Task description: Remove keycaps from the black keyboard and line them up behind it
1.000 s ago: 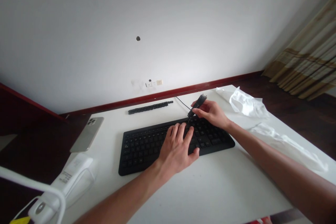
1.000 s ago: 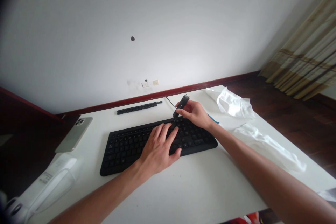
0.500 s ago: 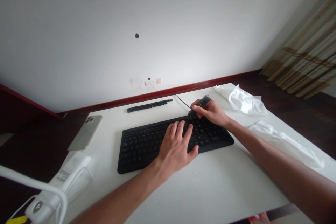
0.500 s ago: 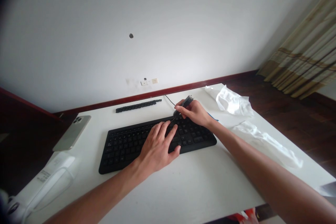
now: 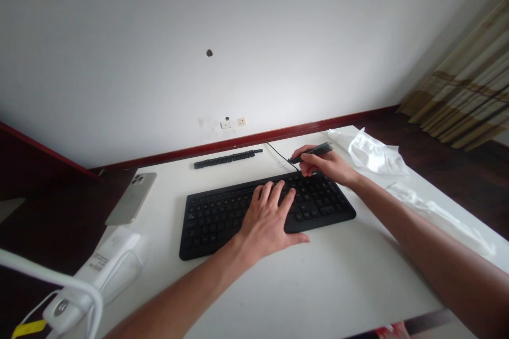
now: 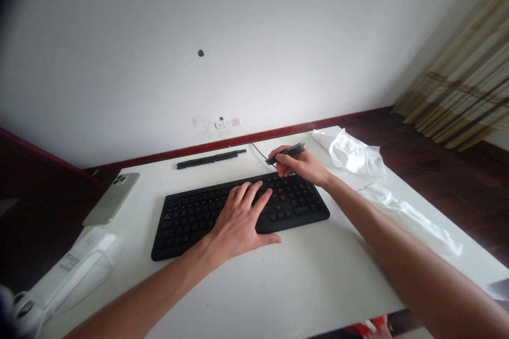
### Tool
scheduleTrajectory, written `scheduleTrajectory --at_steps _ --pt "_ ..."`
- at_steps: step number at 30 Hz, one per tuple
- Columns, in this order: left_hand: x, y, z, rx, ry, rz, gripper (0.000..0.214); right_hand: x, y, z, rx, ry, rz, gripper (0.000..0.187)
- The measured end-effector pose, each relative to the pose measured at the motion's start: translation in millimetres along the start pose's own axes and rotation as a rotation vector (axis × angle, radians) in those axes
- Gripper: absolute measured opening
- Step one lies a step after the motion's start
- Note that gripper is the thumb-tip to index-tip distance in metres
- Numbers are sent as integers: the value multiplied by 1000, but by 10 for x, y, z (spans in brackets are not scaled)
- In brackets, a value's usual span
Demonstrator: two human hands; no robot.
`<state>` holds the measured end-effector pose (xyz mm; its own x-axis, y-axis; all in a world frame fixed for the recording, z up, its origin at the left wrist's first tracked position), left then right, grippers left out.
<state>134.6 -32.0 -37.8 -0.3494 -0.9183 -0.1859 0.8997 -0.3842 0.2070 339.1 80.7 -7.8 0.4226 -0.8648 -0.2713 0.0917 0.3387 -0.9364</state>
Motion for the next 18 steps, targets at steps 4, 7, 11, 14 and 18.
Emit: scheduleTrajectory --at_steps 4,7,11,14,18 --pt "-24 0 18 44 6 16 105 10 -106 21 188 17 61 34" --pt "-36 0 25 92 4 34 106 17 -151 57 270 44 68 28" --pt "-42 -4 27 147 -7 53 101 11 -167 74 278 11 88 25" --pt "-40 -3 24 174 -14 61 93 7 -171 67 224 -25 88 26" --pt "-37 0 10 202 -24 56 85 6 -176 53 175 -91 67 25"
Point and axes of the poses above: each hand's wrist, its own x-axis away from the middle knuckle, its own z-axis out of the back of the hand, y = z × x, the point moved 3 cm from there along -x, towards the middle knuckle, and after that the axes turned 15 degrees about z, right-handed, at the moved point
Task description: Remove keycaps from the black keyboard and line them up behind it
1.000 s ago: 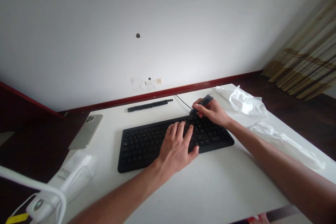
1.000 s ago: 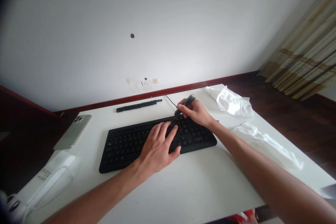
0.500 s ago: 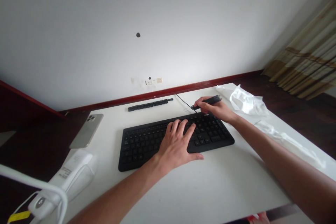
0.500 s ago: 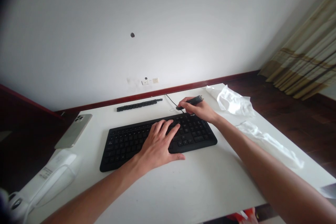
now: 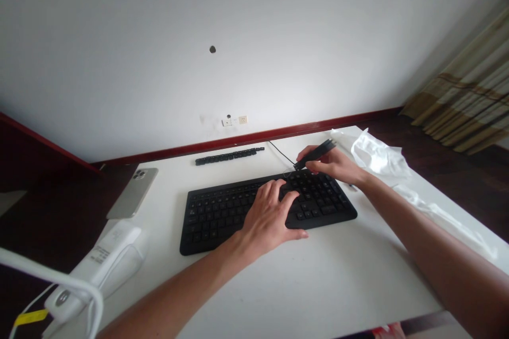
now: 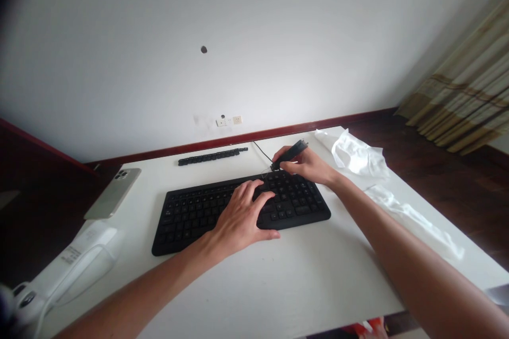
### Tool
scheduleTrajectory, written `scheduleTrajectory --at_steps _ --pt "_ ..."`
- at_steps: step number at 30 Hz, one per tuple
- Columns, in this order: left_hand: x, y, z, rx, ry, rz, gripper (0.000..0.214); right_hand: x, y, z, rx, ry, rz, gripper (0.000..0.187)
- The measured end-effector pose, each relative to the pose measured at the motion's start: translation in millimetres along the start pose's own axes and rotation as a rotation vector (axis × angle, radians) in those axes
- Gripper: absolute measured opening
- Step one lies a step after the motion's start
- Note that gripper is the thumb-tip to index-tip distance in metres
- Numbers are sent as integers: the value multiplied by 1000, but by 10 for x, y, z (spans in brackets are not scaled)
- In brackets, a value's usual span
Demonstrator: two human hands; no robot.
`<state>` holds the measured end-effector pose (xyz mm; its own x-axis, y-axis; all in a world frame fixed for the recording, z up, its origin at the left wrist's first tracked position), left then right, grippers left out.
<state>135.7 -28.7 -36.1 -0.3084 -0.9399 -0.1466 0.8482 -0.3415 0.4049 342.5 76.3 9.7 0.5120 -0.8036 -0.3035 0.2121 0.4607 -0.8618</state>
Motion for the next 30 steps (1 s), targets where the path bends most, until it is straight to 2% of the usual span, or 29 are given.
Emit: scheduleTrajectory --at_steps 10,14,18,24,30 --pt "-2 -4 3 25 4 0 83 15 -20 -14 11 -80 5 16" --pt "-7 -2 17 28 -2 2 83 27 -37 -12 34 -131 20 21" --pt "-2 -2 28 20 2 -7 83 46 2 19 32 -220 -34 28" --pt "49 9 0 -57 33 -38 78 79 58 65 -12 -285 -91 34" --pt "62 24 -5 -106 44 -59 80 53 25 51 15 -257 -33 29"
Point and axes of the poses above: each hand's wrist, its own x-axis away from the middle knuckle, its own z-axis out of the back of the hand, y = z × x, the point moved 3 cm from there along -x, towards the middle knuckle, and after that the axes turned 15 degrees about z, right-handed, at the moved point
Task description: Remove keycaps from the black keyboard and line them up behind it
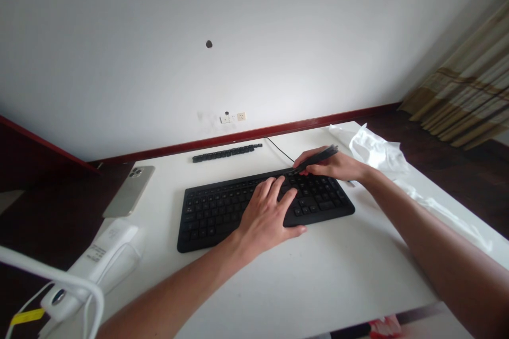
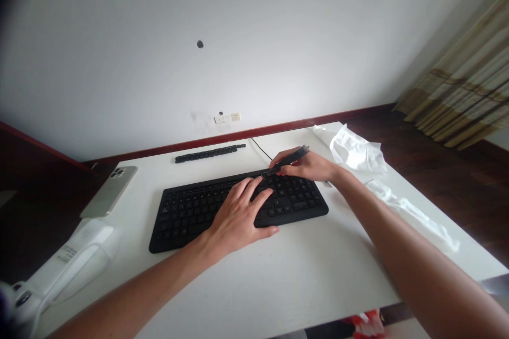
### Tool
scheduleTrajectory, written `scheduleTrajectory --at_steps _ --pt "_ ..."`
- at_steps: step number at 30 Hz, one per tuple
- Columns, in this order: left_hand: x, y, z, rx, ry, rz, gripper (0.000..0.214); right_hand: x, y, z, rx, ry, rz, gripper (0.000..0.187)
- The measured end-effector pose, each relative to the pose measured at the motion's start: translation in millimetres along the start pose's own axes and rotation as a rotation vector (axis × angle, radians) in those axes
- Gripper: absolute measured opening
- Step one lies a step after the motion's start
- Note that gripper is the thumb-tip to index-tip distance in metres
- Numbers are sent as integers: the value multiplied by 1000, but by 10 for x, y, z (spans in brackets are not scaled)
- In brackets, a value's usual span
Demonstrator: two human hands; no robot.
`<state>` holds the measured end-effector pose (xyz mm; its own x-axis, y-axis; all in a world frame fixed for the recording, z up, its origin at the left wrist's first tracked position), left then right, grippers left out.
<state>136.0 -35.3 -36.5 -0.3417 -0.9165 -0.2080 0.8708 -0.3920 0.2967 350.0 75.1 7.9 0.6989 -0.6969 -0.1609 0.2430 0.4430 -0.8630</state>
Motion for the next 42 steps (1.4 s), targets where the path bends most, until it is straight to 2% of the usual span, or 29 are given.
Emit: scheduleTrajectory --at_steps 11,19,26,33,36,39,42 --pt "-17 4 30 3 -8 14 80 -15 -38 -54 -31 -43 31 28" --pt "-8 30 50 -20 -6 1 76 -13 -76 -135 -31 -80 9 35" --pt "4 20 22 -23 -8 -8 76 -47 -19 -210 -82 3 9 42" --pt "7 14 8 -33 -12 -12 77 -80 -22 -289 82 59 69 41" --pt "7 14 16 -27 -14 -8 76 -85 41 -306 157 101 36 43" --pt "4 12 30 -14 -19 -4 77 -93 133 -312 161 171 -13 47" --pt "-1 8 43 1 -18 3 77 -104 198 -320 154 188 -24 49"
Point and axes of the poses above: each hand's wrist, its own x-axis away from the middle knuckle, its own z-axis out of the back of the hand, y = z × x, the point moved 3 cm from there along -x, towards the middle knuckle, and after that the axes turned 15 degrees about z, right-handed, at the moved point
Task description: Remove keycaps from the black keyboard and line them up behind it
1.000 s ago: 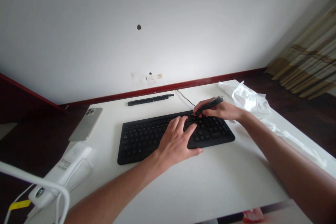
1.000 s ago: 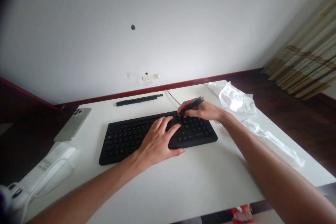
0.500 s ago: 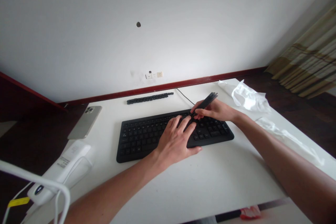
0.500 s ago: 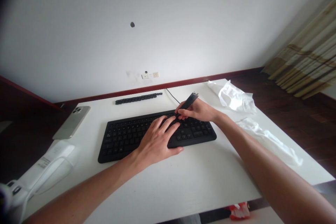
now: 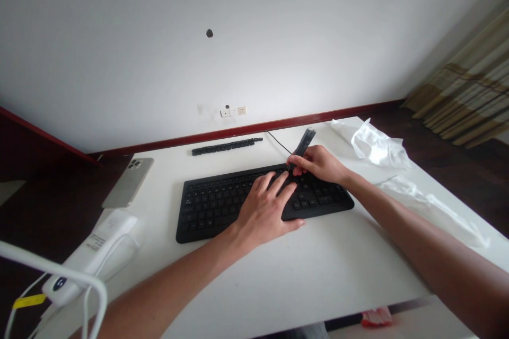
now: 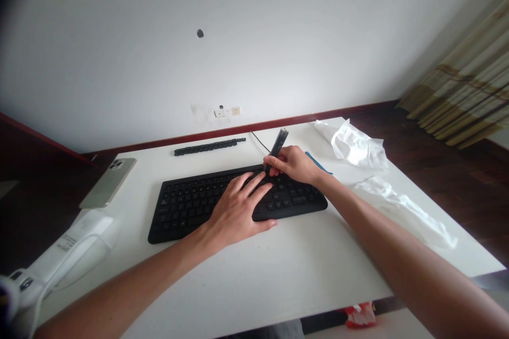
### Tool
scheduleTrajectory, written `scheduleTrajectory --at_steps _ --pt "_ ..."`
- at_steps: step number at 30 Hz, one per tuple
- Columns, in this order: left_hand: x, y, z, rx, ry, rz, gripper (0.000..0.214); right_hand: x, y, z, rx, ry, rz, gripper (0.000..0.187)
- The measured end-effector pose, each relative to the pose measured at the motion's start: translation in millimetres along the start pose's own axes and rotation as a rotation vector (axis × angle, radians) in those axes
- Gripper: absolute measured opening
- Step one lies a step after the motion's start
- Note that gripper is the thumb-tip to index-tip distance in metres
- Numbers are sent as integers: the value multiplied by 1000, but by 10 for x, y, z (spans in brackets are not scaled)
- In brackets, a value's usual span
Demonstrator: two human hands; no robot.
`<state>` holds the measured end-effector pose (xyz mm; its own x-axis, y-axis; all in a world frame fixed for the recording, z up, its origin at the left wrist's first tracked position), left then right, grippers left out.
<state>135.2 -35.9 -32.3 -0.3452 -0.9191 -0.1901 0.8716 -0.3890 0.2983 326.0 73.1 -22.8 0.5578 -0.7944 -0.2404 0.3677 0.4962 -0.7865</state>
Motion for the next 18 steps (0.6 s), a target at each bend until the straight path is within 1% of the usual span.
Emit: scheduleTrajectory --at_steps 5,9,13,18 --pt "4 4 3 -4 6 0 76 -4 8 8 -40 -10 1 50" --pt "26 9 -8 -33 18 17 75 -7 -66 37 -108 -61 39 46" --pt "39 14 -20 -49 28 10 75 -10 -183 66 -87 -92 117 41" --pt "33 14 -24 -51 30 5 75 6 -235 112 -68 -142 142 38"
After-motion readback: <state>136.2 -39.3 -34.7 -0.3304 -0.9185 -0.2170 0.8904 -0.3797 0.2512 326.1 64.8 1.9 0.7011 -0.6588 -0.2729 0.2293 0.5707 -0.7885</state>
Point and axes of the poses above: each hand's wrist, its own x-axis away from the middle knuckle, its own z-axis out of the back of the hand, y = z × x, the point moved 3 cm from there along -x, towards the middle knuckle, and after that the axes turned 15 degrees about z, right-handed, at the moved point
